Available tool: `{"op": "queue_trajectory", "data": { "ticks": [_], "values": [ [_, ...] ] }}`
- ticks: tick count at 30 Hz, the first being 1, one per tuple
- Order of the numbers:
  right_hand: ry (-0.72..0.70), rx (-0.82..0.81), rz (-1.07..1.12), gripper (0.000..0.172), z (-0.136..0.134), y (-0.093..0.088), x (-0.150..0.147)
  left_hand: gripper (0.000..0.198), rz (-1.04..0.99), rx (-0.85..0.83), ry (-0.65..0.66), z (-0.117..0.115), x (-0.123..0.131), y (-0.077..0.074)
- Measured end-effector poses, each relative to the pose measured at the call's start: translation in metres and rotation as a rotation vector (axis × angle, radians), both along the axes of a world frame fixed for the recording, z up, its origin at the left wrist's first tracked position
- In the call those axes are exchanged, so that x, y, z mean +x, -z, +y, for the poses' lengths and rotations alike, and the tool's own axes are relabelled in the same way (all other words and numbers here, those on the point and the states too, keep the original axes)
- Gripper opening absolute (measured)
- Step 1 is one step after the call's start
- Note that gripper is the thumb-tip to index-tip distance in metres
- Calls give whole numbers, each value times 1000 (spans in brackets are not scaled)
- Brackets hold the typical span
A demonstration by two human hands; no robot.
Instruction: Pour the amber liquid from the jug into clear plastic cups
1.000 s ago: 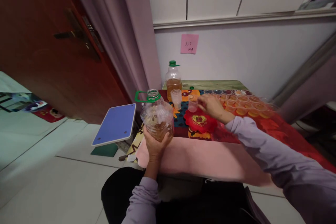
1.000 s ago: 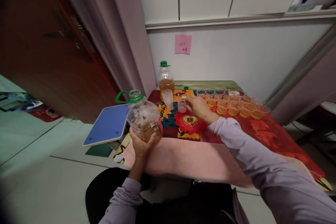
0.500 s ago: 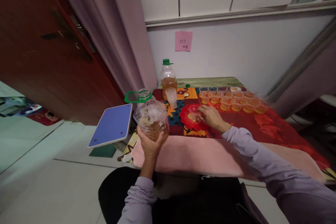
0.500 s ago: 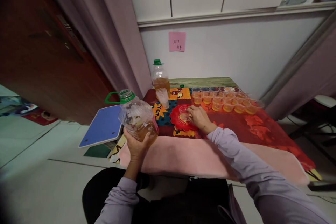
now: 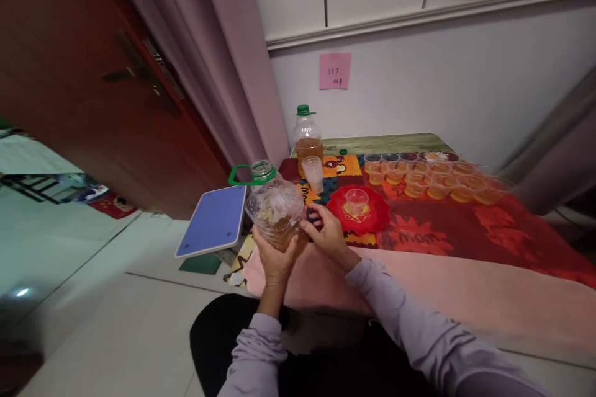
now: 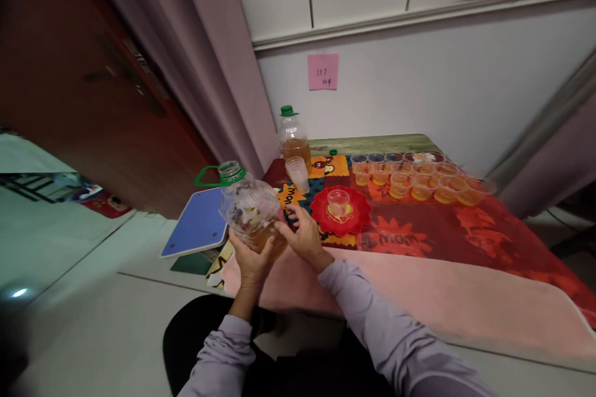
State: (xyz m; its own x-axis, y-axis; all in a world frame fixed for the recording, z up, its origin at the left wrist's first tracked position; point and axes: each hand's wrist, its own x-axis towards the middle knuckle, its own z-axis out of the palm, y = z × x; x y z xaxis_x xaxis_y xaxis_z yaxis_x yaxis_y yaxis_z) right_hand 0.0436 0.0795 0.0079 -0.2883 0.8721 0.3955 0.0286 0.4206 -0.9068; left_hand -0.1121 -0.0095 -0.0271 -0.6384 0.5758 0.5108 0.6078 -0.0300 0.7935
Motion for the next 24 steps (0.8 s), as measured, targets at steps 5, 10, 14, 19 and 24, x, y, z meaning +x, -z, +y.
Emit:
{"op": "queue_trajectory", "data": {
  "ticks": [5,10,14,19,24],
  "values": [
    [-97,-23,-128,57,-5,28,-15,131,-37,-27,-17,-3,-1,-1],
    [-93,-16,-117,59,0,31,-14,125,-73,-64,-31,-7,4,-12],
    [-84,-63,-103,44,-2,30,-16,113,-29,-56,-40,-8,14,-36],
    [-264,-321,156,71,-12,34,-19,105,298,-157,36,-14,13,-73],
    [-525,-526,583,107,-29,31,-30,108,595,-321,59,-23,5,-94]
  ]
}}
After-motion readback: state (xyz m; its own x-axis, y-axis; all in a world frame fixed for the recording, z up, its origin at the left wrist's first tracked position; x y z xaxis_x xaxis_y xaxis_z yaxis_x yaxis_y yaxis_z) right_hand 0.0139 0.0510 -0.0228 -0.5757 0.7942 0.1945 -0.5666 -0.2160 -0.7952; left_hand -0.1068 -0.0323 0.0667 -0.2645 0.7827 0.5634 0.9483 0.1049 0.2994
